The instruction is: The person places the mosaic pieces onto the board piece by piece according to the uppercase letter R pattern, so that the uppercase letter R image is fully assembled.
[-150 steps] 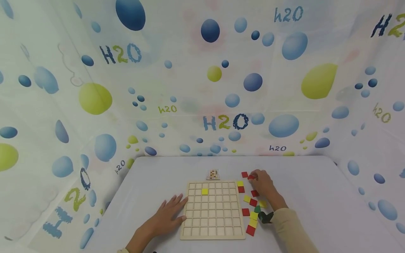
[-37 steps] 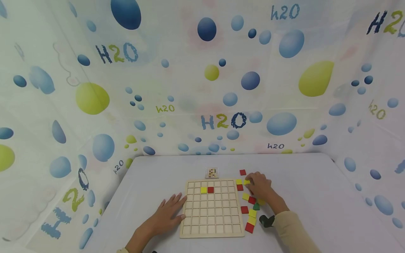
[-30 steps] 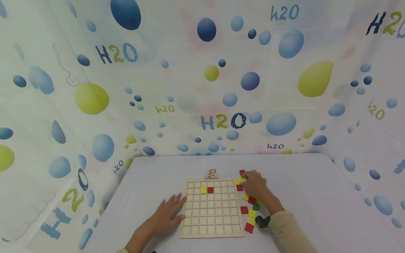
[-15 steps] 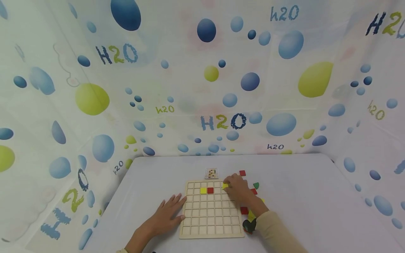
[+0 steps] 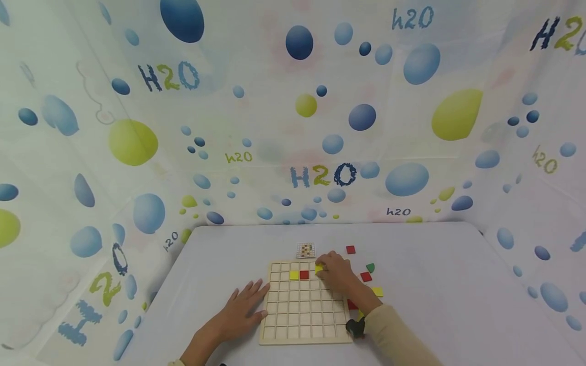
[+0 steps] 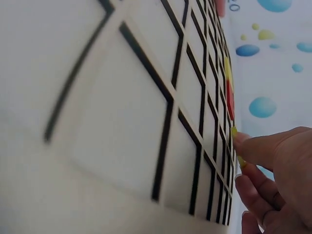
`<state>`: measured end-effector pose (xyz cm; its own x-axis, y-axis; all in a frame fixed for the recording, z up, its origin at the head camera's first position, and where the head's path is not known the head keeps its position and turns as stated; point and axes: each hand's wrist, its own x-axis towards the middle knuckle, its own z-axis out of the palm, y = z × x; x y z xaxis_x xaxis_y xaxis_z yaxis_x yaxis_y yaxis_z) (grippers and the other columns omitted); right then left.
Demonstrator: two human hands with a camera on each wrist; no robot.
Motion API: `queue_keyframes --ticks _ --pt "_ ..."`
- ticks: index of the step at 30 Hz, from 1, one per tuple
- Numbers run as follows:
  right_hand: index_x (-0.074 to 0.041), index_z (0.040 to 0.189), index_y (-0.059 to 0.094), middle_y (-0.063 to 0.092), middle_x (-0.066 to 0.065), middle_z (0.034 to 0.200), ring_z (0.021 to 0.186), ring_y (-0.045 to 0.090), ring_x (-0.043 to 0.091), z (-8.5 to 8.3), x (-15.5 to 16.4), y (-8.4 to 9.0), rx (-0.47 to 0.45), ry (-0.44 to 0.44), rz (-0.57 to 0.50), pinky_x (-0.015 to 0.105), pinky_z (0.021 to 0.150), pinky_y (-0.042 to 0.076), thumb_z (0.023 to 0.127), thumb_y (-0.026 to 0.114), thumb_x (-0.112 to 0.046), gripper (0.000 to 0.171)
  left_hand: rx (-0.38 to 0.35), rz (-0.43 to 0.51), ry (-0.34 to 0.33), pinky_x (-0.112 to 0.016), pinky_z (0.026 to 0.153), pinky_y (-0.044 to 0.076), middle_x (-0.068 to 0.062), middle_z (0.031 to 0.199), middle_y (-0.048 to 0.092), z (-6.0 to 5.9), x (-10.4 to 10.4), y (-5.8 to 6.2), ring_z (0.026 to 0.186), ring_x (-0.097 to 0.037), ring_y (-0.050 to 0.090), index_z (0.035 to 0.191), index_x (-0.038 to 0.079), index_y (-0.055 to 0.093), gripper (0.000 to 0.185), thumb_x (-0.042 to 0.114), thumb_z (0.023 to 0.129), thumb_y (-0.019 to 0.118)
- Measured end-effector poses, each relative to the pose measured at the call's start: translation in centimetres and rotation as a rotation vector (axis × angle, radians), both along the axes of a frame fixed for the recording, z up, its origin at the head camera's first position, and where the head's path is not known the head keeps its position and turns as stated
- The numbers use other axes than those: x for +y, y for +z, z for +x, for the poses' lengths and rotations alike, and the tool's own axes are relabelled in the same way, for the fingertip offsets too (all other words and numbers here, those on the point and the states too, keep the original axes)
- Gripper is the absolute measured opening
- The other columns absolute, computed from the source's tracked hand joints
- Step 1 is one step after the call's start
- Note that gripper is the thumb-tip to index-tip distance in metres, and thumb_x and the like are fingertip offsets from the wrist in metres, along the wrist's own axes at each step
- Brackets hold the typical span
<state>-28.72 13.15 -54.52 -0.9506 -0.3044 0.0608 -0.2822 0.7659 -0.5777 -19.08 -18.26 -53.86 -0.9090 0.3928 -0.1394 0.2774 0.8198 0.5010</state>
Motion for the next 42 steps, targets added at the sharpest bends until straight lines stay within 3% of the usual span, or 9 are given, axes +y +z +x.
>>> queue_keyframes --ticks 7,20,26,33,37,42 --pt "-0.018 0.101 0.071 0.064 -0.002 0.104 0.101 0.058 0.02 0.4 -0.7 -0.4 0.03 0.056 -0.013 0.043 0.086 0.045 0.095 0.08 -0.015 0.012 0.002 -0.011 0.003 -0.072 0.125 0.011 -0.013 0.174 0.027 -0.2 0.0 -0.3 0.161 -0.043 0.021 0.166 0.019 0.036 0.07 0.05 0.106 0.056" --pt "-0.02 0.107 0.076 0.064 0.002 0.114 0.107 0.057 0.024 1.2 0.0 0.1 0.022 0.046 -0.006 0.048 0.09 0.046 0.097 0.078 -0.017 0.011 0.028 -0.009 -0.014 -0.073 0.124 0.013 -0.015 0.173 0.029 0.0 -0.1 0.0 0.16 -0.044 0.023 0.165 0.017 0.037 0.07 0.047 0.106 0.058" --pt "-0.01 0.113 0.073 0.065 0.01 0.11 0.1 0.061 0.028 0.7 3.2 0.7 0.012 -0.116 0.005 0.054 0.088 0.048 0.098 0.076 -0.02 0.019 0.028 -0.027 -0.01 -0.073 0.125 0.014 -0.014 0.173 0.029 -0.1 -0.1 -0.3 0.16 -0.043 0.024 0.165 0.018 0.038 0.069 0.048 0.106 0.057" --pt "0.002 0.125 0.06 0.056 0.03 0.124 0.106 0.055 0.04 -0.3 8.8 0.7 -0.13 -0.407 0.054 0.059 0.098 0.054 0.097 0.076 -0.027 0.043 0.019 -0.013 -0.006 -0.074 0.124 0.012 -0.017 0.173 0.029 0.0 -0.1 0.2 0.16 -0.046 0.022 0.165 0.016 0.038 0.068 0.044 0.107 0.057" --pt "0.007 0.119 0.06 0.059 0.028 0.113 0.1 0.057 0.038 -0.5 10.7 0.8 -0.203 -0.423 0.036 0.055 0.097 0.056 0.096 0.077 -0.02 0.039 0.019 -0.016 -0.007 -0.074 0.124 0.012 -0.016 0.173 0.029 0.1 0.0 0.1 0.16 -0.045 0.022 0.165 0.016 0.038 0.068 0.045 0.106 0.058" --pt "0.003 0.121 0.063 0.062 0.023 0.112 0.102 0.059 0.035 -1.0 11.6 0.2 -0.176 -0.313 0.006 0.055 0.101 0.055 0.098 0.074 -0.01 0.029 0.023 -0.014 -0.012 -0.074 0.124 0.013 -0.016 0.173 0.029 0.0 0.0 0.0 0.16 -0.044 0.023 0.165 0.015 0.038 0.069 0.045 0.106 0.058"
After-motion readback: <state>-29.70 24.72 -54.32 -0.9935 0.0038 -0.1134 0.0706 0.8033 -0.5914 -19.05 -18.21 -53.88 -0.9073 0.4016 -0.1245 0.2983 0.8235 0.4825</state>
